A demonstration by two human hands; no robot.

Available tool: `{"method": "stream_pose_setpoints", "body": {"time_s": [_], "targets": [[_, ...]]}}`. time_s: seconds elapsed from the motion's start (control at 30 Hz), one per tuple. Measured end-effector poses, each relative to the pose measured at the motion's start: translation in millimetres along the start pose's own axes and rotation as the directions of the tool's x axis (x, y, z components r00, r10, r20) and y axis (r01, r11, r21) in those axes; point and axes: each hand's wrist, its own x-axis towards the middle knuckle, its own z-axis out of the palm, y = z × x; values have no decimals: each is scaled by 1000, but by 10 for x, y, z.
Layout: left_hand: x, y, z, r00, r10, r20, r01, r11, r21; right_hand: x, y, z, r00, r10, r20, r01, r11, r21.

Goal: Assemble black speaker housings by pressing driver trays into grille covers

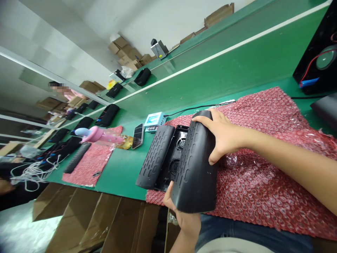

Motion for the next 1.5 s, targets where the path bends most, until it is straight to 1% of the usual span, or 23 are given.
{"method": "stream_pose_setpoints", "body": {"time_s": [0.17,0.5,0.7,0.87,0.97,1.03,1.07,1.1,1.13,1.17,1.23,1.27,1.3,1.37,1.4,1.43,1.5], "targets": [[10,-18,-9,1000,23,-8,-23,1000,2,1,-2,-7,1000,0,9,0,1000,-12],[-1,-25,-6,1000,0,14,0,999,-39,-1,11,5,1000,-8,-3,8,1000,-12],[1,2,20,1000,-4,-19,3,999,-35,-4,21,14,1000,-22,-14,21,1000,-8],[-11,-14,5,1000,-19,-13,19,999,-34,1,10,11,1000,-14,-9,13,1000,-6],[-22,-57,-15,1000,9,17,-8,999,-51,-6,-4,-15,1000,-2,8,2,1000,-26],[-23,-72,-23,996,75,40,-73,996,-43,-21,5,-45,999,8,35,-6,999,-40],[-21,-69,-22,989,138,59,-137,990,-30,-30,22,-61,998,18,58,-15,999,-48],[-19,-57,-17,970,225,88,-224,974,-14,-40,47,-77,996,34,85,-29,998,-58],[-18,-39,-8,941,311,132,-314,949,3,-50,82,-91,992,56,111,-48,996,-69],[-19,-16,5,903,390,182,-400,916,19,-57,124,-104,988,73,133,-63,995,-80],[-30,32,39,823,504,263,-531,846,41,-66,215,-122,984,81,159,-67,993,-93],[-40,52,53,795,536,284,-569,821,45,-67,256,-131,985,71,158,-57,994,-94],[-51,68,62,779,555,291,-591,805,48,-67,288,-140,987,56,149,-42,995,-95],[-61,92,44,758,576,304,-616,787,45,-69,318,-165,992,19,124,-5,994,-110],[-50,104,11,751,570,333,-615,787,42,-74,316,-181,994,7,110,7,992,-129],[-22,121,-38,735,562,379,-619,785,38,-81,305,-198,995,-3,99,18,988,-153],[101,173,-177,667,543,511,-644,765,28,-100,271,-229,996,-20,93,38,979,-202]]}}
